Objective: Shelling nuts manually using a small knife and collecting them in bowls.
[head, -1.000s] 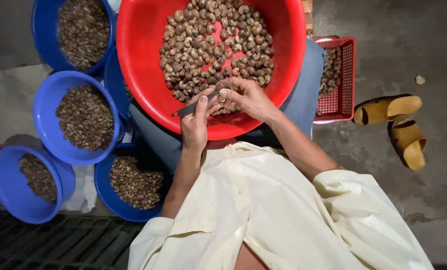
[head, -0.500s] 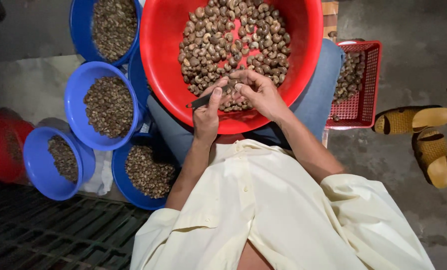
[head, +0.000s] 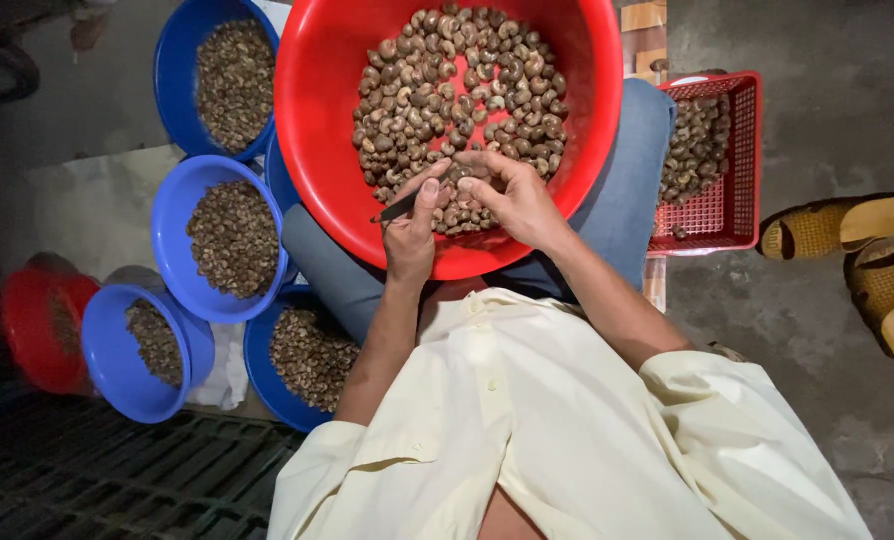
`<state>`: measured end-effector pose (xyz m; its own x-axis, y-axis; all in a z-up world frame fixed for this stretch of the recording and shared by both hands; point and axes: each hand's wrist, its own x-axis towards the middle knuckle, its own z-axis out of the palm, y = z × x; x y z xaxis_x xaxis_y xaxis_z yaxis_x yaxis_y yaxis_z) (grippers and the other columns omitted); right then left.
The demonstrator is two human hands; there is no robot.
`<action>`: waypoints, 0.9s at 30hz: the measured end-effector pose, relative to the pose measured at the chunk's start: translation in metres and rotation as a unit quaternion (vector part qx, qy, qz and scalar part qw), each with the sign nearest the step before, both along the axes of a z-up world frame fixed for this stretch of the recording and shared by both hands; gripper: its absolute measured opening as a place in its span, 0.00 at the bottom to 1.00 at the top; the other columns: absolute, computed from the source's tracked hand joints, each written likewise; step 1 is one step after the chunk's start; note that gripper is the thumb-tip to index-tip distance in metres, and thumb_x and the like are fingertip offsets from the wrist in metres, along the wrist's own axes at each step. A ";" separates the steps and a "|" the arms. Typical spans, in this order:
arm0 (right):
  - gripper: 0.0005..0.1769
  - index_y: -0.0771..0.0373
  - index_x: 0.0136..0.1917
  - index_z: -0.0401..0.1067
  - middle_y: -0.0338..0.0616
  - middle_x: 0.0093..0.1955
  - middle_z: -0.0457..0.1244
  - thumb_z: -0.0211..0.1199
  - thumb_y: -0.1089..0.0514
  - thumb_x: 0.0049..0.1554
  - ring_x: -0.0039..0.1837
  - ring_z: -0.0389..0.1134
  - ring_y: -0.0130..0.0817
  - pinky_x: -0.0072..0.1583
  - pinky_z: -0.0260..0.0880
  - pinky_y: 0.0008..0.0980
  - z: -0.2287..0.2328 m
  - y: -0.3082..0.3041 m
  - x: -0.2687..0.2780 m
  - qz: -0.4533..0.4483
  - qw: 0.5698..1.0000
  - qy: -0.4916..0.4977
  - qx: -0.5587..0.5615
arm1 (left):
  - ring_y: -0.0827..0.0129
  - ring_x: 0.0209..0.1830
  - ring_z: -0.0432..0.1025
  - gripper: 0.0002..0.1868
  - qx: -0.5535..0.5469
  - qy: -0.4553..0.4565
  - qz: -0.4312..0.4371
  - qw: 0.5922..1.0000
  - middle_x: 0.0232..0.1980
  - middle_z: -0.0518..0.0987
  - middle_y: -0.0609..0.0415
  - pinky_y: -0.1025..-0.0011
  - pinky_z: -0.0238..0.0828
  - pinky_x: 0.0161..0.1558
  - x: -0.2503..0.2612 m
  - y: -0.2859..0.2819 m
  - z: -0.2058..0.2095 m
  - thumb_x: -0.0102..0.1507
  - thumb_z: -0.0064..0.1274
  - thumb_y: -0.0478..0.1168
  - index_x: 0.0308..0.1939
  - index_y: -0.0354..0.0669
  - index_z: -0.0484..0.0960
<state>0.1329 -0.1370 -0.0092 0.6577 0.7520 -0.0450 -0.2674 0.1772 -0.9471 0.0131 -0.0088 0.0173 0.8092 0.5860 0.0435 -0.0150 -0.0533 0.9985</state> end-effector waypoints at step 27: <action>0.18 0.70 0.66 0.71 0.60 0.51 0.68 0.66 0.66 0.62 0.51 0.72 0.42 0.49 0.77 0.40 -0.005 0.013 -0.002 0.009 0.983 -0.105 -0.152 | 0.69 0.53 0.75 0.12 -0.071 -0.028 0.012 0.997 0.54 0.84 0.49 0.63 0.80 0.51 0.008 0.022 -0.042 0.72 0.53 0.41 0.55 0.42 0.86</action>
<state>0.1306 -0.1236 -0.0144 0.6635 0.7360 -0.1345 -0.0617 -0.1253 -0.9902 0.0208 0.0131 -0.0249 0.7938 0.6082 0.0037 -0.0716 0.0874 0.9936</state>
